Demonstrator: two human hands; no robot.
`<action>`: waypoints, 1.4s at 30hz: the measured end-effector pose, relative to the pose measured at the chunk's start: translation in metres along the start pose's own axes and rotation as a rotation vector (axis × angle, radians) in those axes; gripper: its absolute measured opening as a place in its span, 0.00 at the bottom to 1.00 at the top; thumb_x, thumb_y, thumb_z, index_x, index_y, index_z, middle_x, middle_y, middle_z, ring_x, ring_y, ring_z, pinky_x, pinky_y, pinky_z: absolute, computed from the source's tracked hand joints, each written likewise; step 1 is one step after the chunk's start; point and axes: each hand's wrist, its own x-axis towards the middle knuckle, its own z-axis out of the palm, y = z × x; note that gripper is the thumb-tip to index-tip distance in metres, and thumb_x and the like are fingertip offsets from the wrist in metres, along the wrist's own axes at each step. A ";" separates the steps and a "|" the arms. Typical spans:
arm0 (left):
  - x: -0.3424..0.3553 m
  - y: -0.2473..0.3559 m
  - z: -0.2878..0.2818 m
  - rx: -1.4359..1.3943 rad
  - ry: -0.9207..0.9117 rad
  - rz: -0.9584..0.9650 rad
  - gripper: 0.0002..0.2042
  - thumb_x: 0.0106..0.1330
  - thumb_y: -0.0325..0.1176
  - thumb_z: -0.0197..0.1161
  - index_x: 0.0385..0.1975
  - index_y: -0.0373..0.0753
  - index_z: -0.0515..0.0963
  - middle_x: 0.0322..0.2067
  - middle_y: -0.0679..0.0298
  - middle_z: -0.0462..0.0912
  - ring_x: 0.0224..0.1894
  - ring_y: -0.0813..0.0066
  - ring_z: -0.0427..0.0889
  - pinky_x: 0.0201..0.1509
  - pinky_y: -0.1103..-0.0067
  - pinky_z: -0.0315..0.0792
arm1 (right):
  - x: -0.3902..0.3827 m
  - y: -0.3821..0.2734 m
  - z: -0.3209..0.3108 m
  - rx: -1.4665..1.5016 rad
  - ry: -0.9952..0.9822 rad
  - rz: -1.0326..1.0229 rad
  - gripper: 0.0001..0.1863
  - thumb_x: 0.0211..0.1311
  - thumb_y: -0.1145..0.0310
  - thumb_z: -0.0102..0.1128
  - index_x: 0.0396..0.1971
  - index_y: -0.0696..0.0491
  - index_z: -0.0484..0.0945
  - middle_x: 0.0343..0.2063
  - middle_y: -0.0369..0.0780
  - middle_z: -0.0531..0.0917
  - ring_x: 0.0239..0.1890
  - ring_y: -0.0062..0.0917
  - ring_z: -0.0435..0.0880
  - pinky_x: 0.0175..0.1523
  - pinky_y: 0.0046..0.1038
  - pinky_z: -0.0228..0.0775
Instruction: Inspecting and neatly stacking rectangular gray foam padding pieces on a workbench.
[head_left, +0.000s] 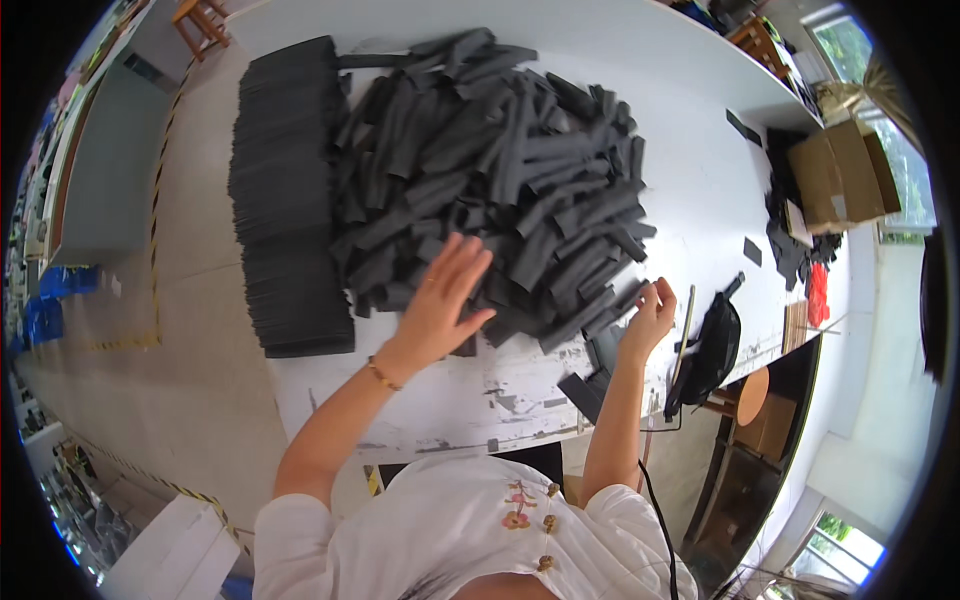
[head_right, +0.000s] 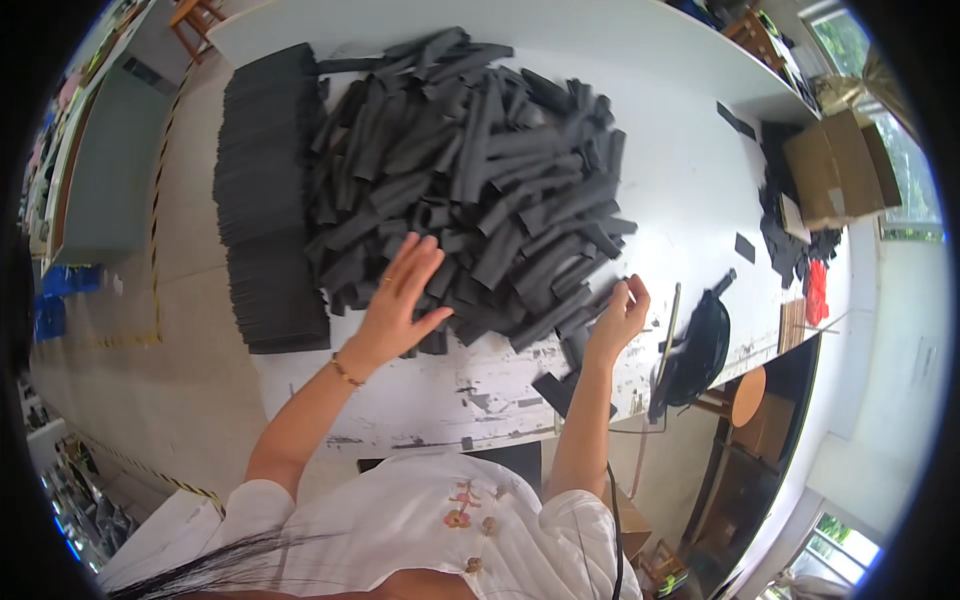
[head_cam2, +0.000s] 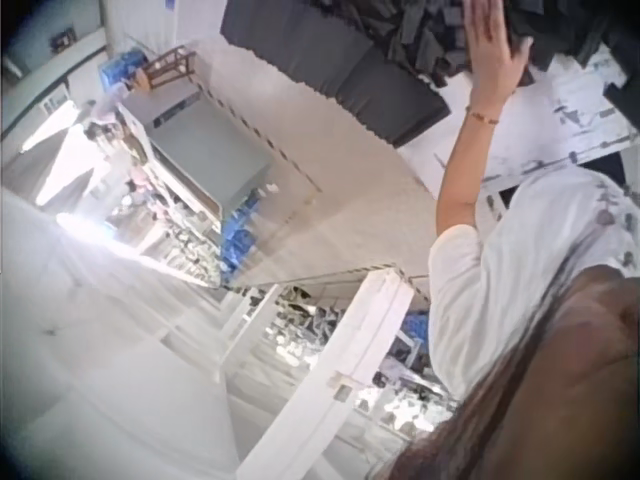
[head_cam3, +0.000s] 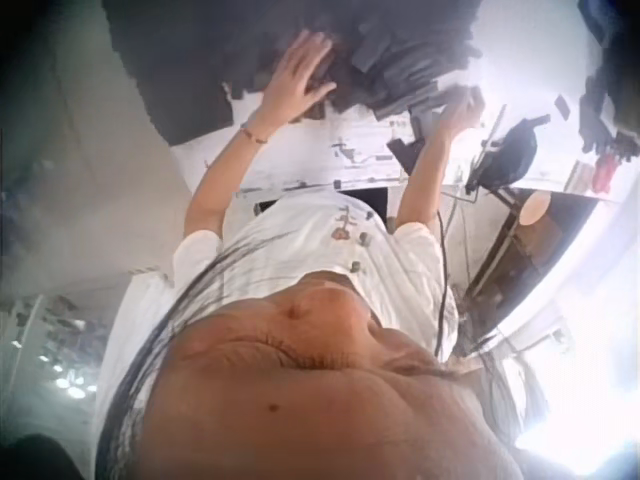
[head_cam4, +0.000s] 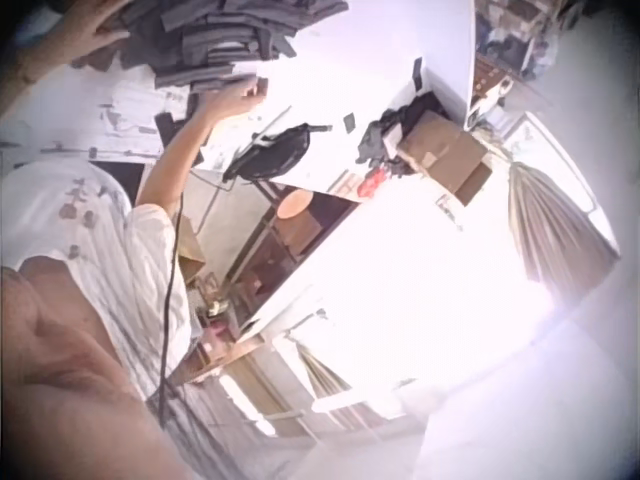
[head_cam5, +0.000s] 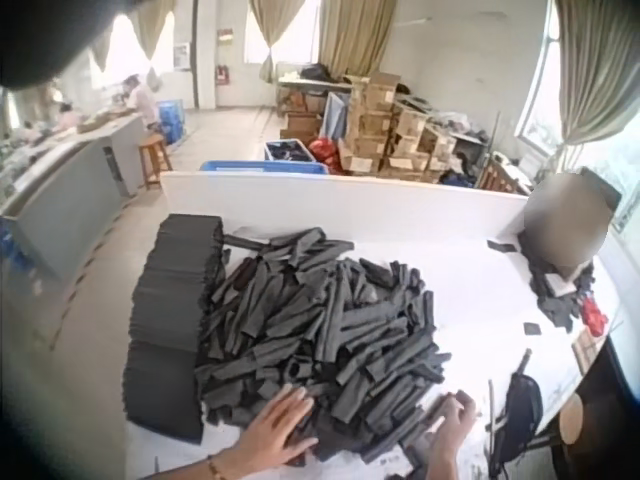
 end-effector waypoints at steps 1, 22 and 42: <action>0.005 0.019 0.021 -0.030 0.071 0.007 0.30 0.57 0.29 0.70 0.62 0.38 0.70 0.63 0.56 0.69 0.67 0.52 0.66 0.66 0.67 0.66 | 0.006 0.011 -0.016 0.107 0.014 0.135 0.15 0.67 0.69 0.56 0.49 0.61 0.75 0.41 0.40 0.78 0.38 0.21 0.79 0.41 0.24 0.70; -0.058 0.060 0.195 -0.309 0.103 -0.435 0.07 0.69 0.31 0.57 0.40 0.36 0.71 0.30 0.54 0.84 0.25 0.62 0.84 0.29 0.71 0.77 | -0.156 0.150 -0.151 -0.982 -0.452 -1.061 0.18 0.54 0.74 0.61 0.45 0.63 0.77 0.34 0.42 0.75 0.38 0.34 0.74 0.39 0.33 0.67; -0.198 0.077 0.158 -1.364 0.315 -0.930 0.09 0.69 0.23 0.54 0.47 0.31 0.71 0.45 0.49 0.80 0.49 0.57 0.82 0.54 0.61 0.77 | -0.202 0.174 -0.186 -0.463 -0.724 -1.226 0.21 0.56 0.72 0.62 0.52 0.54 0.78 0.52 0.40 0.77 0.56 0.36 0.72 0.59 0.41 0.64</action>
